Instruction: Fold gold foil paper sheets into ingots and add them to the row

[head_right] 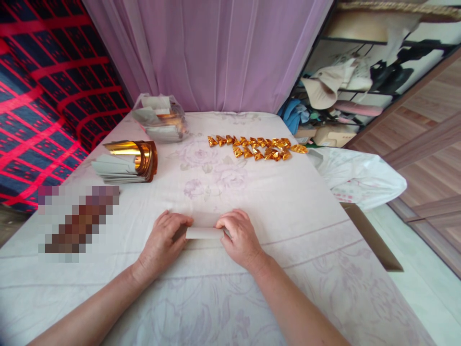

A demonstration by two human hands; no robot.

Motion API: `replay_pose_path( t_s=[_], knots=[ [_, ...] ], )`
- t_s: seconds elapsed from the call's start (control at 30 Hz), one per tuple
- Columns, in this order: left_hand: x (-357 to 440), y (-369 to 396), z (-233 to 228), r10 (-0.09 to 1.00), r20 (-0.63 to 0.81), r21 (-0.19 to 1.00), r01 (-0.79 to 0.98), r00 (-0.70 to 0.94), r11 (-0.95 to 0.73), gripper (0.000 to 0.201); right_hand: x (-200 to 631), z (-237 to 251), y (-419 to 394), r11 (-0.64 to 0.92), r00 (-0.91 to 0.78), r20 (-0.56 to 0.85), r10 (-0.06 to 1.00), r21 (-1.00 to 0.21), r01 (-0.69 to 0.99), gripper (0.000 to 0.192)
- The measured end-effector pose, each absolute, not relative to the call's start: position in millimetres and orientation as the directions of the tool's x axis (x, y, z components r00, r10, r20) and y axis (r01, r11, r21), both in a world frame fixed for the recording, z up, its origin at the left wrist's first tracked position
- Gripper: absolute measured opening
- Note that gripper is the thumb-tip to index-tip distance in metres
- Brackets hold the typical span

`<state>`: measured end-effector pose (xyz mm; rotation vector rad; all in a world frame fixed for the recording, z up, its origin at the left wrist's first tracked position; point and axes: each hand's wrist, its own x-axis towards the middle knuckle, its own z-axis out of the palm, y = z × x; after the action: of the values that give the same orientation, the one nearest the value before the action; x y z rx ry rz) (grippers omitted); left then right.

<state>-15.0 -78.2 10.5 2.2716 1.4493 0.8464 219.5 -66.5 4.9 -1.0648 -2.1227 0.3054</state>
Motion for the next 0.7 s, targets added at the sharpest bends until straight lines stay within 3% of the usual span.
replay_pose_path(
  t_s=[0.07,0.2,0.33,0.5,0.6,0.7],
  knots=[
    [-16,-77,12,0.892,0.308,0.548,0.705,0.330,-0.450,0.015,219,6,-67,0.643,-0.389,0.529,0.754,-0.477,0.599,0.028],
    [-17,-78,15,0.853,0.398,0.555,0.652,0.338,-0.517,0.011,218,13,-71,0.635,-0.341,0.564,0.752,-0.483,0.602,0.019],
    [-15,-81,21,0.807,0.463,0.581,0.562,0.367,-0.589,0.012,213,18,-80,0.544,-0.202,0.539,0.818,-0.610,0.576,0.011],
    [-12,-80,21,0.866,0.436,0.687,0.532,0.245,-0.496,0.009,206,13,-81,0.394,-0.108,0.408,0.906,-0.726,0.564,0.020],
    [-12,-78,18,0.899,0.379,0.688,0.582,0.221,-0.433,0.022,207,7,-74,0.359,-0.100,0.388,0.916,-0.684,0.635,0.025],
    [-13,-77,16,0.905,0.371,0.618,0.673,0.207,-0.407,0.036,208,2,-67,0.373,-0.135,0.415,0.900,-0.570,0.732,0.027]
  ],
)
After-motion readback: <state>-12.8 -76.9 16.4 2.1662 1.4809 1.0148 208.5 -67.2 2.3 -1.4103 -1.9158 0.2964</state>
